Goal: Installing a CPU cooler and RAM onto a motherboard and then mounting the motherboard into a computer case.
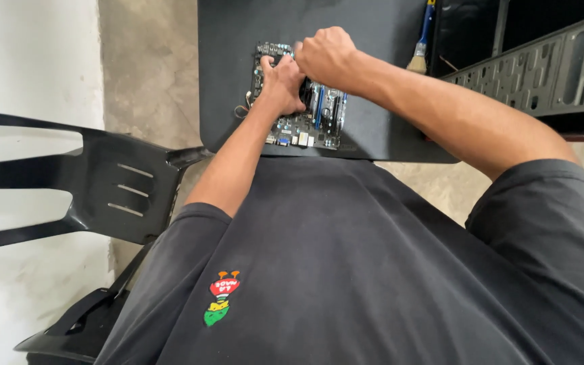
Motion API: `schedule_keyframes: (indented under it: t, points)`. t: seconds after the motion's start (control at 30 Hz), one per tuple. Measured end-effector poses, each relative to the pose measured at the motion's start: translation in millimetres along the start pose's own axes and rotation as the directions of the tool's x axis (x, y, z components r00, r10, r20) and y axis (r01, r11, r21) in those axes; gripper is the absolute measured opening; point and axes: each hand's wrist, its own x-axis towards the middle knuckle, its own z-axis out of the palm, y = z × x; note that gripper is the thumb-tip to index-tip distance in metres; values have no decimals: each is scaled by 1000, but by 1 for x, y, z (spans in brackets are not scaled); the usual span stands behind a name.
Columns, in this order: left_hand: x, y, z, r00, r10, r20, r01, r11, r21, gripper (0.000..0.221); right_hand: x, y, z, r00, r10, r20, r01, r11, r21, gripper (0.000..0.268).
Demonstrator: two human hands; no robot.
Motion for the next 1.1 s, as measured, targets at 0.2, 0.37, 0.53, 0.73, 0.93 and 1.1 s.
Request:
schedule_keyframes:
  t: [0.2, 0.37, 0.53, 0.73, 0.93, 1.1]
  points:
    - [2, -1, 0, 999, -26, 24, 28, 998, -63, 79, 9, 6, 18, 988, -82, -130, 82, 997, -1, 12]
    - [-5, -5, 3, 981, 47, -190, -83, 978, -190, 56, 4, 8, 18, 996, 37, -80, -32, 998, 60, 14]
    - [-5, -4, 8, 975, 43, -216, -90, 973, -212, 60, 10, 16, 40, 956, -85, -282, 85, 996, -13, 14]
    - [-7, -7, 9, 971, 47, -235, -95, 976, -194, 57, 6, 11, 33, 961, 3, -277, 6, 1000, 29, 9]
    - [1, -7, 16, 981, 11, -192, -42, 986, -160, 56, 12, 13, 39, 940, -78, -331, 55, 995, -78, 9]
    - [-11, -4, 3, 976, 23, -217, -71, 974, -214, 58, 1, 11, 19, 1000, 15, -11, -13, 990, 140, 24]
